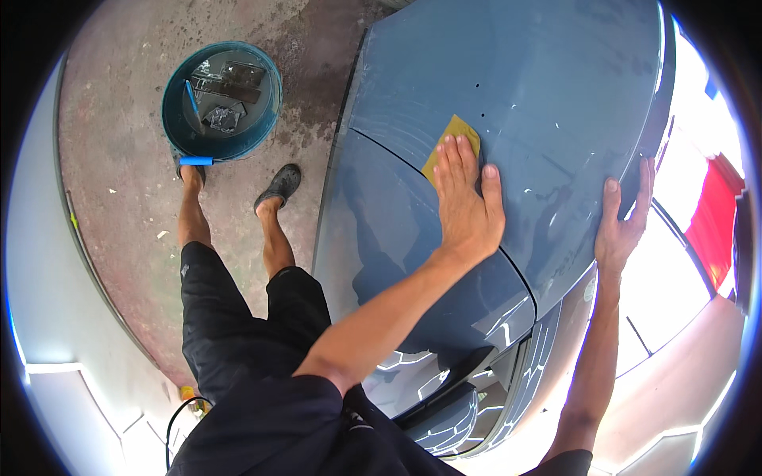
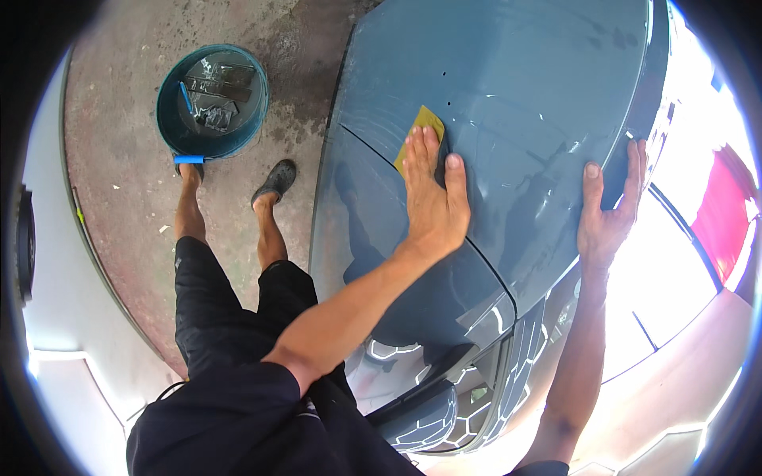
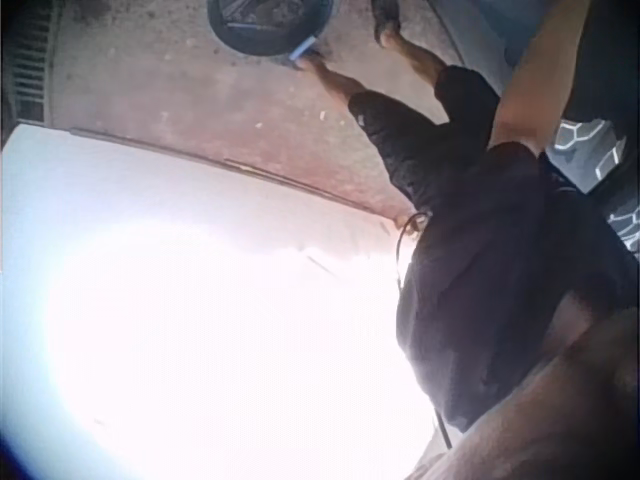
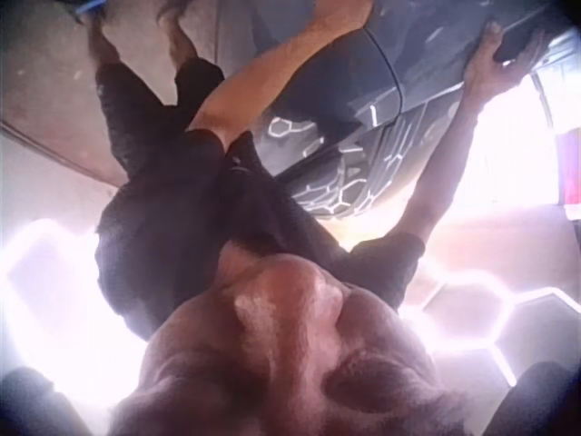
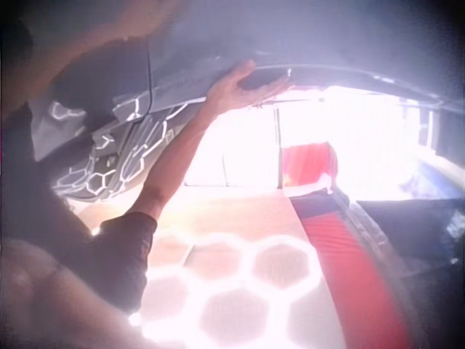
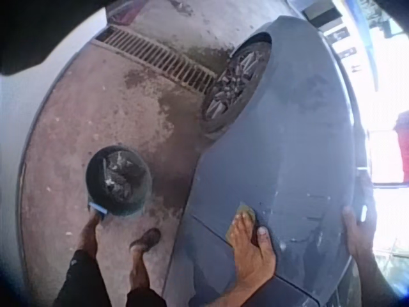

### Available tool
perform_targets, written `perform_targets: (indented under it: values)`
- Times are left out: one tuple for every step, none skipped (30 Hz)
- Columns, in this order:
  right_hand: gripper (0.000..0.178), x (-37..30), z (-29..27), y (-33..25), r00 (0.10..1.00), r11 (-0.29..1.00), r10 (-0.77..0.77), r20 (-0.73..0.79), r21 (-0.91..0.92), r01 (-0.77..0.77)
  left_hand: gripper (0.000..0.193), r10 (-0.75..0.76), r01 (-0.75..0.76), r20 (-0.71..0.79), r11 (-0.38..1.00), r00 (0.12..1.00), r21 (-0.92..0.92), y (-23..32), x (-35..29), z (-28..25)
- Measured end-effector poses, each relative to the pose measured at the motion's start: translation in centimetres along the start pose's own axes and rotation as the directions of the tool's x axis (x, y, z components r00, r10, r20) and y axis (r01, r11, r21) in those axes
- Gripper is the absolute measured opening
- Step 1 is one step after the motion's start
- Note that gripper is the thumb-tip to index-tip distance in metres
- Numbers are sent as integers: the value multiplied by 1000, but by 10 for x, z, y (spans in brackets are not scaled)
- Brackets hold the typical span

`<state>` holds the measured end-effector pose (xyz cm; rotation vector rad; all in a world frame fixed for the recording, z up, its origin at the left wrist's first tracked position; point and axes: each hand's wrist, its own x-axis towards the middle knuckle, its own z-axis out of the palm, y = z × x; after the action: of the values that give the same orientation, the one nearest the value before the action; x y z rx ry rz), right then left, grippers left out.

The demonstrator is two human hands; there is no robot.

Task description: The person sands the front fender of a gray car using a yellow sanding block. They repeatedly dip the block into a bucket of water and continue sanding the curved surface near the wheel arch.

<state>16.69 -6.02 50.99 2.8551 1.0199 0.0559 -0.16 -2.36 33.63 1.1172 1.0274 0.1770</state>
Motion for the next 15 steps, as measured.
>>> perform_targets:
  values:
    - [72, 0, -1, 2, 1000, 1000, 0, -6, 0, 0, 80, -2, 2, -15, 999, 1000, -47, -7, 18, -2]
    - [72, 1, 0, 2, 1000, 1000, 1, -4, 1, -1, 81, -5, 1, -35, 996, 999, -92, -17, 40, -6]
    - [73, 3, 0, -1, 1000, 1000, -3, -3, 4, 3, 81, -147, 146, -2, 981, 989, -125, -36, 72, -12]
    - [73, 8, 1, -6, 1000, 1000, -17, -2, 9, 17, 81, -286, 287, 28, 944, 958, -161, -60, 111, -20]
    - [73, 7, 1, -5, 1000, 1000, -21, -2, 11, 21, 81, -291, 291, 18, 951, 957, -106, -62, 109, -19]
    - [73, 8, 1, -6, 1000, 1000, -26, -1, 13, 26, 81, -299, 299, 12, 953, 954, -55, -63, 103, -15]
    - [74, 5, 2, -4, 1000, 1000, -10, -5, 10, 10, 81, -156, 157, -17, 983, 988, 95, -40, 60, -3]
    - [74, 5, 4, -3, 1000, 1000, -1, -8, 12, 2, 81, -9, 19, -43, 971, 999, 239, -14, 16, 8]
    - [75, 4, 4, -2, 1000, 1000, 8, -8, 8, -8, 80, 134, -108, -43, 920, 990, 378, -2, -7, 15]
    - [75, 1, 2, -3, 1000, 1000, 20, -12, 1, -20, 81, 106, -79, -59, 933, 993, 351, -4, -3, 17]
    - [76, 4, 2, -1, 1000, 1000, 10, -7, 1, -10, 81, 20, -11, -45, 981, 999, 195, -8, 17, 11]
    - [76, 2, 0, 2, 1000, 1000, 13, -7, -8, -13, 80, -58, 58, 0, 998, 998, 36, -15, 44, -3]
    - [77, 3, 0, 2, 1000, 1000, 6, -1, -7, -6, 80, -133, 137, 42, 983, 990, -120, -23, 71, -18]
    - [78, 8, 0, 0, 1000, 1000, -7, -5, 1, 7, 80, -241, 245, 48, 960, 969, -133, -27, 80, -21]
    - [78, 11, 1, -3, 1000, 1000, -17, 0, 11, 17, 80, -346, 349, 50, 926, 937, -145, -31, 91, -24]
